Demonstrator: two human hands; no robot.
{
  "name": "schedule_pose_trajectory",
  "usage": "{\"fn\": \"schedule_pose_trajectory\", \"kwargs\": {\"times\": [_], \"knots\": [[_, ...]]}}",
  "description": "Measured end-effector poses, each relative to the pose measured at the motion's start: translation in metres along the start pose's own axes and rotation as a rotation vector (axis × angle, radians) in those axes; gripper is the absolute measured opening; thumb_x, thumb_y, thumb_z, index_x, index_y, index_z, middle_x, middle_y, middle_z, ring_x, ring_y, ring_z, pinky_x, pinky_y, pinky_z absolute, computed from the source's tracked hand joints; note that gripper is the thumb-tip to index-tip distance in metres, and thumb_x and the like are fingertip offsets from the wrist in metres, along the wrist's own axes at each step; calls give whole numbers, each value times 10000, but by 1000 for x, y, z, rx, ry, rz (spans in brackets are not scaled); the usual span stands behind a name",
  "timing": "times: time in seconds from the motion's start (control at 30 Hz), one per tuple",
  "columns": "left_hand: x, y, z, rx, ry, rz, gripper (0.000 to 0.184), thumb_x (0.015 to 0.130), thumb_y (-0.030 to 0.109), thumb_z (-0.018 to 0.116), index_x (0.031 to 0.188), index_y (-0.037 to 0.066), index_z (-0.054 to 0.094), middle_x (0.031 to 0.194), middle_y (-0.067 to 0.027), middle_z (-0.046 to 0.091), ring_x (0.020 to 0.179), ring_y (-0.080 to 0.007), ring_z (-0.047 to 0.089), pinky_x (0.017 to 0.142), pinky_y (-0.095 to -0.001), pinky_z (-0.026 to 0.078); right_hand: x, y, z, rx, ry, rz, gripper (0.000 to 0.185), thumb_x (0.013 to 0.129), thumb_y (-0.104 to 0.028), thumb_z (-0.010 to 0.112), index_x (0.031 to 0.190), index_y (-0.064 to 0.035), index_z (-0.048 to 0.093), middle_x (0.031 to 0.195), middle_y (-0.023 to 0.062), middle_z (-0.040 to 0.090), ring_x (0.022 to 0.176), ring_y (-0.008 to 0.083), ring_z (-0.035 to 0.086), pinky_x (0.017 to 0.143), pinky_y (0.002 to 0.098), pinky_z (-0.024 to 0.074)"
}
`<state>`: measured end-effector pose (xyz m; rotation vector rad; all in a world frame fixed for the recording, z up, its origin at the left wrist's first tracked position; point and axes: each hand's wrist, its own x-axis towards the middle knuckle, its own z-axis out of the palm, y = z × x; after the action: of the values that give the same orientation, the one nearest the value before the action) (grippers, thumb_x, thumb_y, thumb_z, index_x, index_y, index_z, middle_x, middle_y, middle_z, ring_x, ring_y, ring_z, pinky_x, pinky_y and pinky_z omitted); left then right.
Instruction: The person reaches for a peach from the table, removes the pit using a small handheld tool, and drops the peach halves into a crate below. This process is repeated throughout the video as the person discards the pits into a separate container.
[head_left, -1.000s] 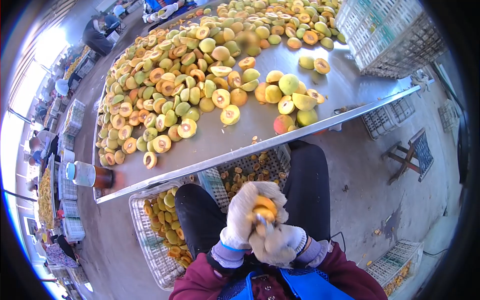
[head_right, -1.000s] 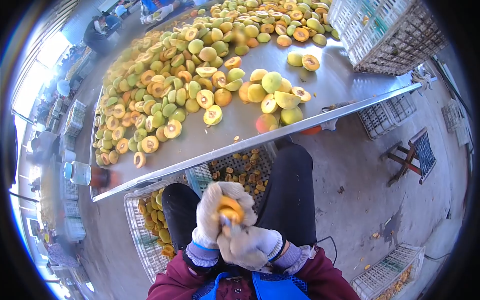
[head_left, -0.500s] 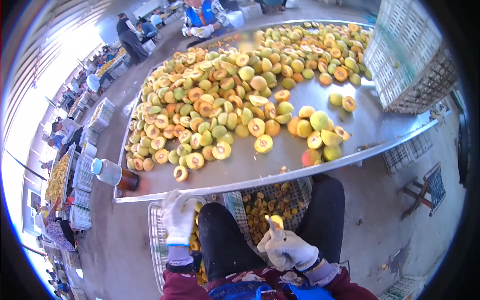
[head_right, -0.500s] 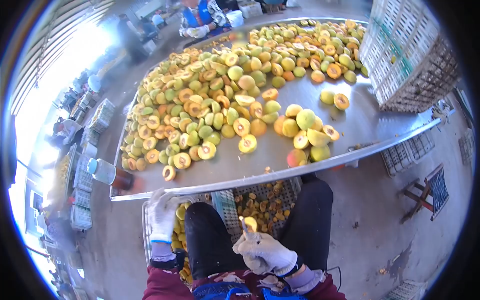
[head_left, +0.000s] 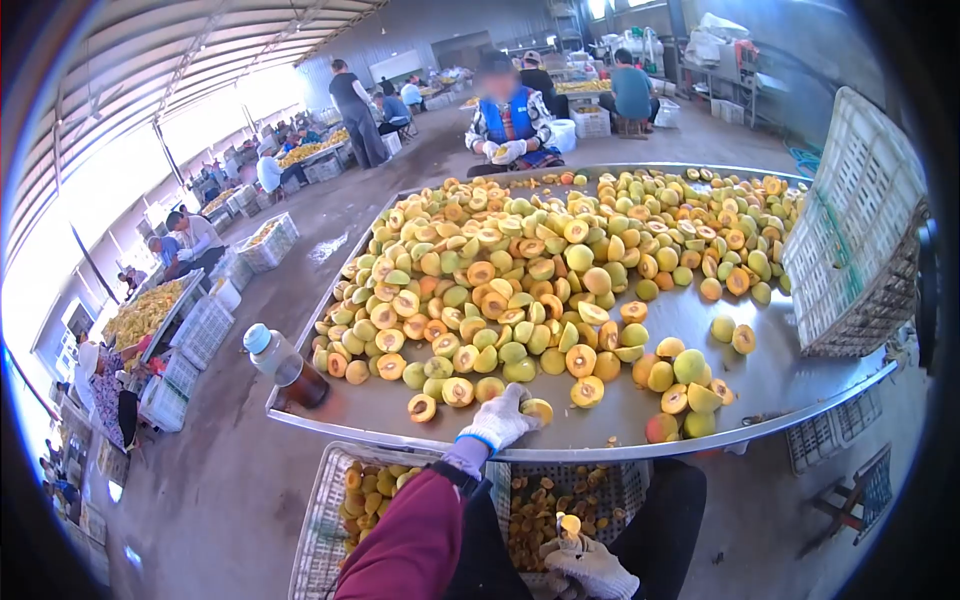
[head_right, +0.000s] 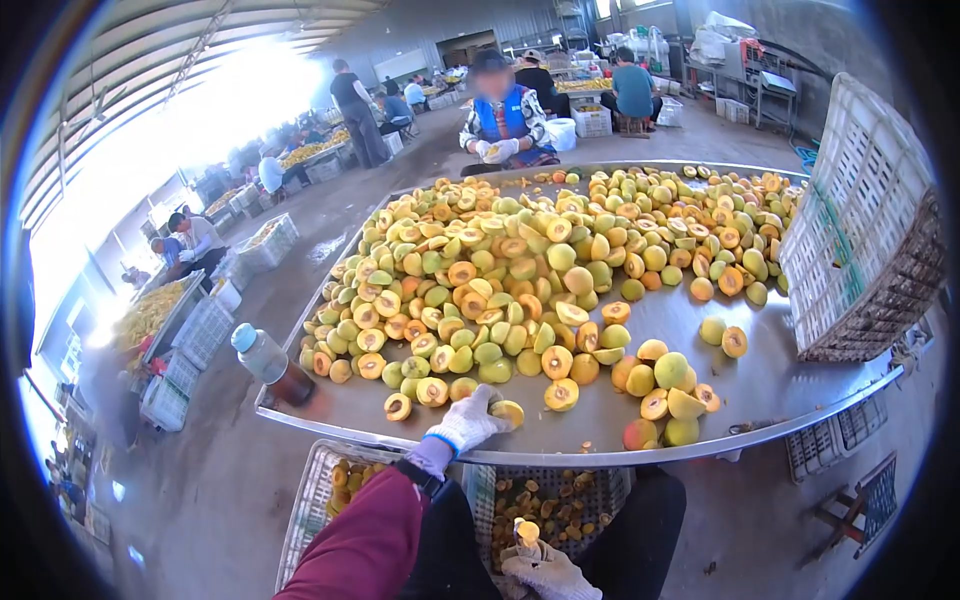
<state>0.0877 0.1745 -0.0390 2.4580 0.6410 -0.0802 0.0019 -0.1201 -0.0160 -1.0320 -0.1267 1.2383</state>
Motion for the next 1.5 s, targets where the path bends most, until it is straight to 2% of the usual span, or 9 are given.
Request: {"fn": "schedule_pose_trajectory", "kwargs": {"times": [0.2,0.3,0.4,0.43,0.53,0.83,1.07,1.33,1.5], "knots": [[-93,34,-3,-1284,-118,146,495,790,104,763,1184,10,476,1024,-96,619,923,-149,611,815,-277,504,12,32,-15,-70,19,-170,325,891,-193,670,1181,-107,552,835,-4,609,640,92,558,554,223,444],[-134,59,22,-719,-114,439,457,790,151,779,1153,54,519,1077,-88,619,937,-160,623,824,-318,516,24,41,-13,-798,143,-522,355,920,-223,637,1251,-155,528,961,30,635,740,223,594,689,301,487],[-145,71,34,-386,96,205,453,784,291,786,1104,47,577,983,-144,641,884,-199,637,803,-326,517,24,33,0,-984,456,-172,365,845,-335,689,1097,-84,610,729,104,653,597,252,654,512,372,490],[-143,75,27,-467,123,106,438,783,264,785,1096,28,590,948,-132,652,868,-181,635,776,-324,525,0,5,16,-1355,421,-569,309,815,-400,679,949,-133,603,730,130,639,563,309,628,467,394,499],[-135,59,25,-1214,15,-46,421,859,122,678,1223,14,497,1038,-69,628,879,-147,617,760,-269,533,-4,17,19,-1185,489,-477,311,805,-384,679,973,-147,567,713,141,635,685,324,660,505,448,491],[-172,66,8,-1516,-72,-24,352,881,71,645,1193,74,481,1156,-93,612,981,-170,612,813,-315,542,-15,2,11,-980,483,-282,389,814,-426,665,1045,-143,532,702,148,645,664,386,644,569,482,499],[-170,85,23,-536,204,633,429,822,156,751,1175,60,527,1064,-122,635,935,-211,640,840,-343,528,-15,-7,17,-1130,366,-89,462,813,-517,629,1089,-156,546,772,156,670,758,376,663,662,471,522],[-157,87,45,-157,292,481,456,827,257,727,1195,81,524,1050,-178,650,925,-368,656,783,-417,539,-9,13,11,-1124,532,-174,430,776,-446,711,1028,-127,572,792,111,669,752,347,661,645,422,517],[-152,77,36,-748,47,143,409,869,211,694,1220,90,523,1051,-87,639,956,-204,643,795,-337,528,-16,0,20,-1154,583,-240,431,757,-426,735,1020,-121,581,764,121,664,744,337,668,639,400,521]]}}
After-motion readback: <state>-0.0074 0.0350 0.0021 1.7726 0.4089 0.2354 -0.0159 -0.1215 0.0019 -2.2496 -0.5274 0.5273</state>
